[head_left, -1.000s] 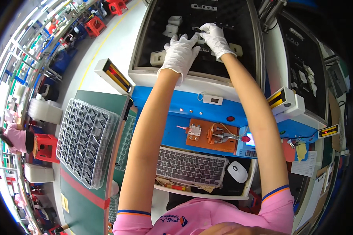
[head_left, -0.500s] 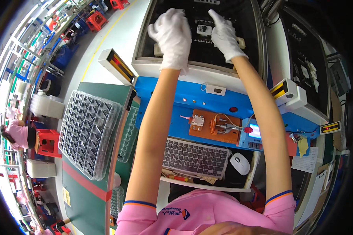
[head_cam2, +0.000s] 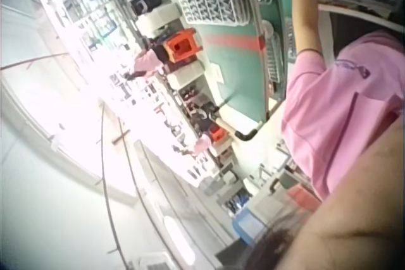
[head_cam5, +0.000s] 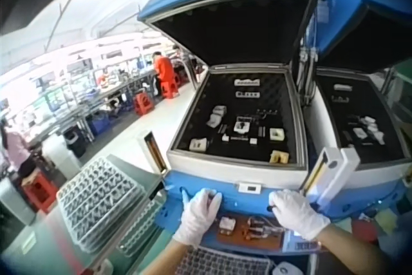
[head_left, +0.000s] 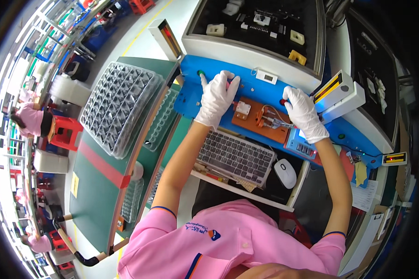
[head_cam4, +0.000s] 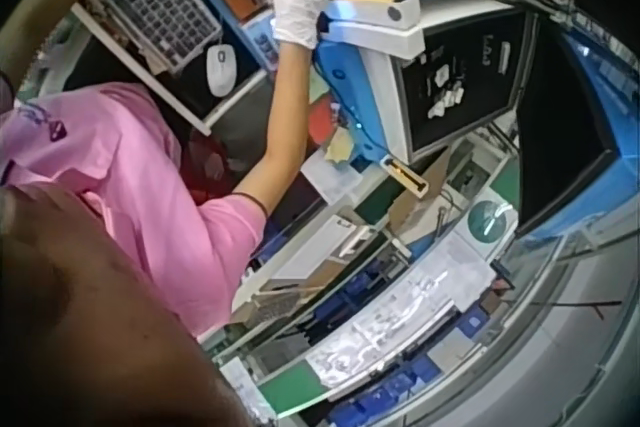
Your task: Assembling and testing electronic components on a printed circuit board at a factory workstation.
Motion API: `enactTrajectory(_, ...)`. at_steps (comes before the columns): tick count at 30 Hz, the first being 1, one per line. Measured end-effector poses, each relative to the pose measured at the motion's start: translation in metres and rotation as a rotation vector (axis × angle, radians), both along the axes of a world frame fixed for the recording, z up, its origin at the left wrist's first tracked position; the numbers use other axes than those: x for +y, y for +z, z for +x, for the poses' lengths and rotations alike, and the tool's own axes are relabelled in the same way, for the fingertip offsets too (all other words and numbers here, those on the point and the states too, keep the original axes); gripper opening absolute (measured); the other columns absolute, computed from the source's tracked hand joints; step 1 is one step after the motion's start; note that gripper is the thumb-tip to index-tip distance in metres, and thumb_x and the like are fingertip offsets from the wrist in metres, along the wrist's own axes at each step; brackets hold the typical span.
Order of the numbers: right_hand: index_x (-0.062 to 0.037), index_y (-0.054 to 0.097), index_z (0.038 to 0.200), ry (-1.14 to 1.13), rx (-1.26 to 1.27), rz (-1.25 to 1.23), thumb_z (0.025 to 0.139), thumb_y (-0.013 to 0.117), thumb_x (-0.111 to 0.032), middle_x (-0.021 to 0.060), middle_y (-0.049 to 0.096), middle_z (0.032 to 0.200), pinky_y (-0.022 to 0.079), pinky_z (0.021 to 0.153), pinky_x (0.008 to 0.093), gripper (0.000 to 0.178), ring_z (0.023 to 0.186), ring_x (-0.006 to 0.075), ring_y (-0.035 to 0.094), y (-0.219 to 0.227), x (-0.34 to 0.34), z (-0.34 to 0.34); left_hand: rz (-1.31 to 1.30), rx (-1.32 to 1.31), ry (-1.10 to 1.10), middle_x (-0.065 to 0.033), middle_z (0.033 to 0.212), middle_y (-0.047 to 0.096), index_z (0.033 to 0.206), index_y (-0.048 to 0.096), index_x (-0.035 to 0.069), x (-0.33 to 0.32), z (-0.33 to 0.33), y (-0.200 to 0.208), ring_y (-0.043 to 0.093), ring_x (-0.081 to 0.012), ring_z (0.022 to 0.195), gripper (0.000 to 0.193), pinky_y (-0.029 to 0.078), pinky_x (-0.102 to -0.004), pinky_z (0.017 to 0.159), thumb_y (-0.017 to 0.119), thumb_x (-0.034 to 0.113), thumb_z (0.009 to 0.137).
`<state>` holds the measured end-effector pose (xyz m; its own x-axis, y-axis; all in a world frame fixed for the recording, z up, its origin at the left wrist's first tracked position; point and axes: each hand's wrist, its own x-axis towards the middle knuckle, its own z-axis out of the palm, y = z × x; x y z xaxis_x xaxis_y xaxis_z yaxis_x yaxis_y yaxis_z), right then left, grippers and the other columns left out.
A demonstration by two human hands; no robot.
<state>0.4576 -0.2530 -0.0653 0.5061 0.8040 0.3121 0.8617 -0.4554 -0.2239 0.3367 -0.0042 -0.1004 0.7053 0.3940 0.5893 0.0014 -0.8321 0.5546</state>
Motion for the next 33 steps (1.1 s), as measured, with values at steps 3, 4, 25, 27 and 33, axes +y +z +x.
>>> enactTrajectory(3,-0.0087,0.056,0.103,-0.02,0.072,-0.038,0.086,0.067,-0.008,0.013,0.063,0.091,0.049,0.081,0.0491,0.021,0.094,0.0374,0.064,-0.002,0.005,0.004,-0.092,0.176,-0.062,-0.0056,0.086,0.069,0.094,0.061,0.009,0.005,-0.008,0.022,0.068,-0.0327,0.082,0.018,0.016,-0.0772,0.11,0.064,0.026,0.097)
enactTrajectory(4,-0.0087,0.056,0.103,-0.029,0.082,-0.038,0.086,0.067,-0.008,0.013,0.063,0.091,0.049,0.081,0.0491,0.021,0.094,0.0374,0.064,-0.002,0.008,0.004,-0.144,0.256,-0.098,-0.0059,0.086,0.07,0.092,0.06,0.009,0.007,-0.01,0.028,0.068,-0.0334,0.081,0.018,0.016,-0.0781,0.109,0.064,0.026,0.097)
enactTrajectory(25,-0.0033,0.061,0.119,0.033,0.164,0.563,0.092,0.063,-0.003,0.0173,0.065,0.11,0.05,0.094,0.0414,0.026,0.105,0.0336,0.063,-0.029,0.0,-0.068,0.11,-0.395,0.005,-0.0102,0.115,0.065,0.115,0.064,0.007,-0.072,-0.036,-0.043,0.057,-0.0316,0.111,0.02,0.04,-0.0434,0.1,0.06,0.004,0.096)
enactTrajectory(27,-0.0035,0.06,0.121,0.033,0.211,0.405,0.092,0.062,-0.003,0.0172,0.064,0.114,0.046,0.099,0.0433,0.029,0.109,0.0341,0.061,-0.03,0.005,-0.08,0.096,-0.356,-0.046,-0.0104,0.114,0.064,0.115,0.064,0.007,-0.079,-0.036,-0.047,0.057,-0.032,0.111,0.02,0.04,-0.0437,0.101,0.061,0.004,0.095)
enactTrajectory(33,-0.0054,0.051,0.138,0.066,0.149,0.577,0.09,0.062,-0.003,0.0215,0.048,0.144,0.038,0.109,0.0472,0.05,0.129,0.0408,0.048,-0.026,0.011,-0.152,0.03,-0.401,0.035,-0.0095,0.119,0.064,0.117,0.063,0.007,-0.078,-0.057,-0.044,0.056,-0.0316,0.114,0.022,0.039,-0.0438,0.103,0.061,0.004,0.095)
